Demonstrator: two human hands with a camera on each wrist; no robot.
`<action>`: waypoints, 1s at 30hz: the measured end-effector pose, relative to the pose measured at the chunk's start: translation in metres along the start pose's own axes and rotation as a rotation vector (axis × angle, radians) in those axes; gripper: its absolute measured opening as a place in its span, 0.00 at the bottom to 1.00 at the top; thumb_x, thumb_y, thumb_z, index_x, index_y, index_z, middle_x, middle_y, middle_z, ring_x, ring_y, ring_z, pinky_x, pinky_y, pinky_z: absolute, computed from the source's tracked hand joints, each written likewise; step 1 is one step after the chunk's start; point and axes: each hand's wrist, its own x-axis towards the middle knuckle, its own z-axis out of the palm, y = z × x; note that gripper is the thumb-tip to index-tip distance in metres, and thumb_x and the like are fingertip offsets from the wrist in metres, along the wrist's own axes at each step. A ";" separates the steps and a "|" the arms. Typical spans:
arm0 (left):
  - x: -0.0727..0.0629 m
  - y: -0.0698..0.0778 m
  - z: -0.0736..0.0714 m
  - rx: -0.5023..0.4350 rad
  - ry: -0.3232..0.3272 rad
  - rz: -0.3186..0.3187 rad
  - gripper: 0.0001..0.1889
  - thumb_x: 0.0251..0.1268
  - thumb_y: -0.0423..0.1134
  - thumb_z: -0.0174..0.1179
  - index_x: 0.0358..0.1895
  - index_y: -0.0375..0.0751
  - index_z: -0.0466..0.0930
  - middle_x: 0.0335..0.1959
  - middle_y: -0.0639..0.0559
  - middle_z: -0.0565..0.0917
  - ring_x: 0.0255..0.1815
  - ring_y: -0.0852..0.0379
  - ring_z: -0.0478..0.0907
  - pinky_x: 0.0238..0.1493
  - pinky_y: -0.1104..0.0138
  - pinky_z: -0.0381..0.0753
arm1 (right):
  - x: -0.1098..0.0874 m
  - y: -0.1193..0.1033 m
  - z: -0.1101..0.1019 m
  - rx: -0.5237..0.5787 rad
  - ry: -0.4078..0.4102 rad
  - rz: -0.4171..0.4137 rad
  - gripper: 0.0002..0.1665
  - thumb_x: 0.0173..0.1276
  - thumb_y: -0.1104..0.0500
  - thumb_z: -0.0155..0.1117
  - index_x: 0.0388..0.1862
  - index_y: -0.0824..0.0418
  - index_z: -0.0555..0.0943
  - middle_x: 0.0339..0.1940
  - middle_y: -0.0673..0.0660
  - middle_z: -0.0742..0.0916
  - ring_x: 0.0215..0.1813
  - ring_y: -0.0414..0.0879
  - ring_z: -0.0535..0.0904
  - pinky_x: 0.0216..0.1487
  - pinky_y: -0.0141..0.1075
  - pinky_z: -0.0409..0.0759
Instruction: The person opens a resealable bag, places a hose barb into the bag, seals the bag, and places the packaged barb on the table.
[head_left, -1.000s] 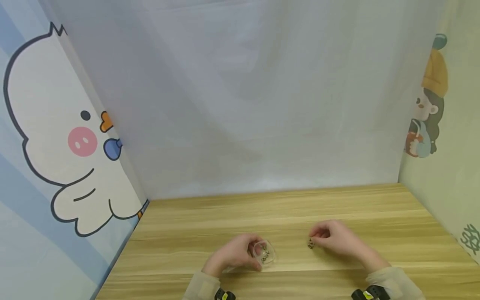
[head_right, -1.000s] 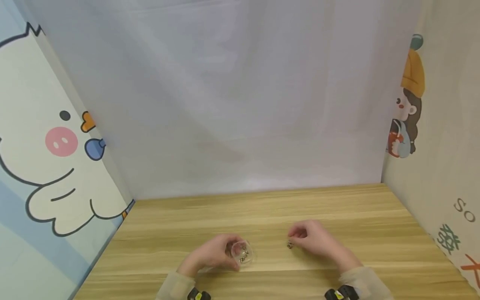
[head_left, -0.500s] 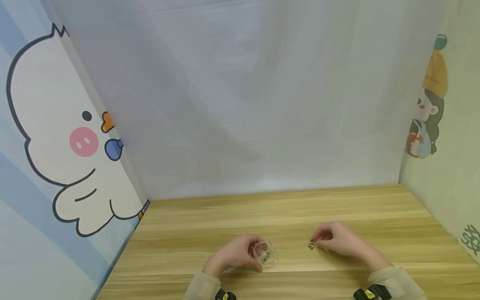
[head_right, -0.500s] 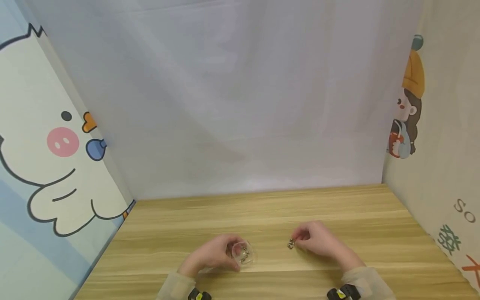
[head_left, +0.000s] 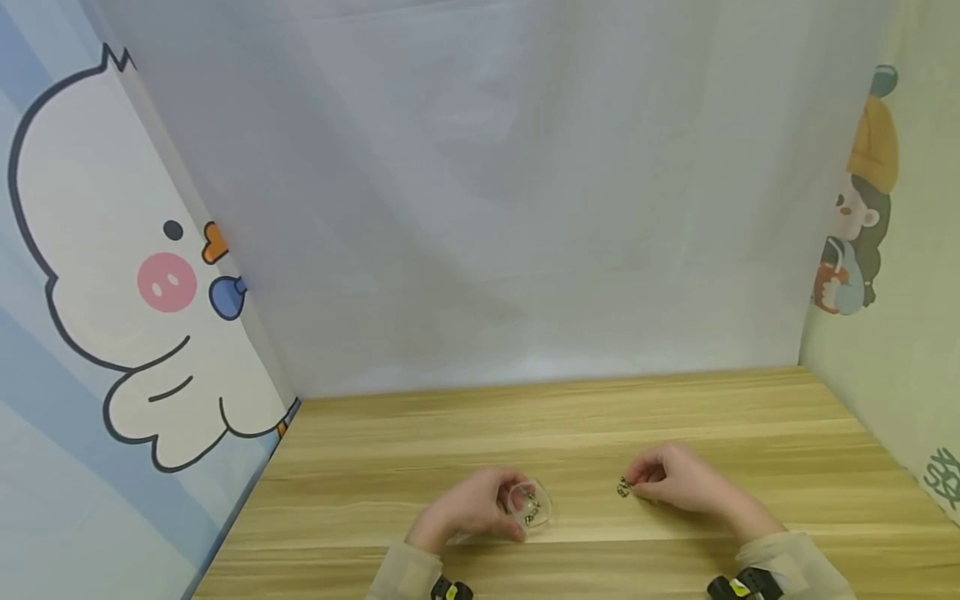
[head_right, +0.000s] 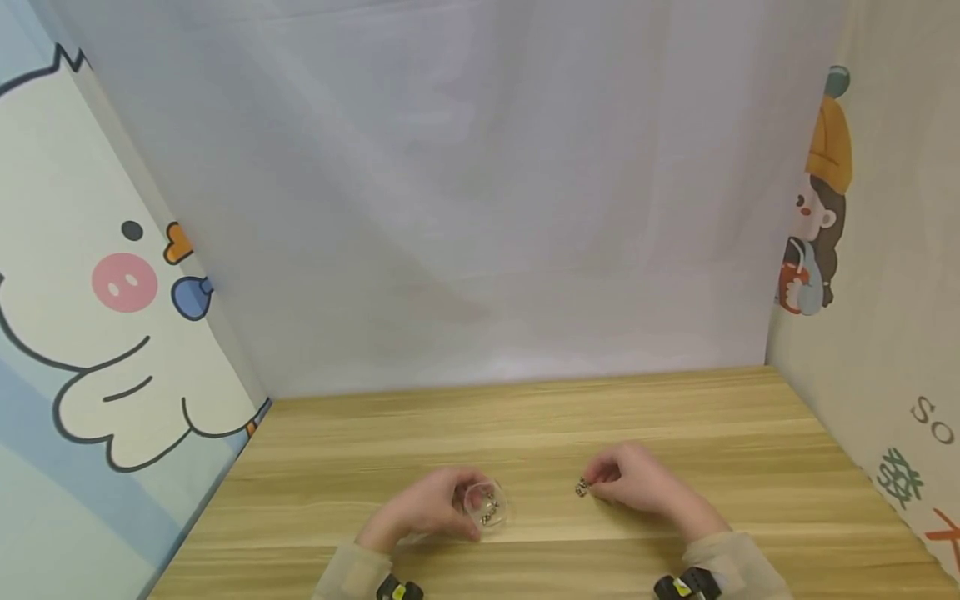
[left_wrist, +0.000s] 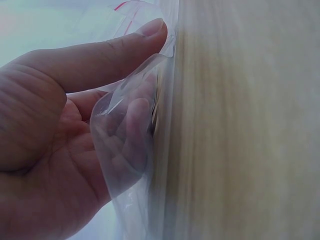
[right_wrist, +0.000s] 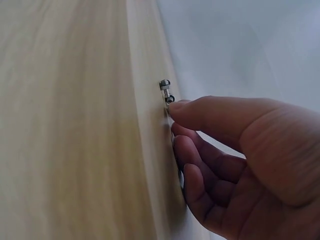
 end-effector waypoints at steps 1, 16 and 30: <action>0.000 0.000 0.000 0.000 -0.001 0.000 0.30 0.45 0.24 0.83 0.55 0.42 0.85 0.37 0.55 0.83 0.37 0.60 0.79 0.43 0.68 0.81 | 0.000 0.000 0.000 -0.005 -0.002 -0.002 0.04 0.67 0.65 0.76 0.39 0.59 0.89 0.36 0.46 0.89 0.37 0.35 0.82 0.40 0.33 0.83; -0.001 0.002 0.000 -0.008 -0.001 0.000 0.30 0.45 0.24 0.83 0.54 0.42 0.84 0.37 0.55 0.83 0.37 0.60 0.79 0.42 0.68 0.81 | -0.001 -0.001 -0.001 -0.025 -0.014 0.010 0.05 0.66 0.65 0.77 0.38 0.59 0.88 0.34 0.45 0.88 0.36 0.35 0.82 0.40 0.33 0.84; 0.001 -0.001 -0.002 0.034 -0.002 0.013 0.28 0.46 0.25 0.83 0.53 0.42 0.85 0.36 0.56 0.83 0.36 0.62 0.78 0.41 0.69 0.80 | -0.001 -0.002 0.001 -0.056 -0.007 0.007 0.05 0.64 0.63 0.79 0.35 0.57 0.88 0.31 0.43 0.87 0.33 0.34 0.80 0.37 0.33 0.81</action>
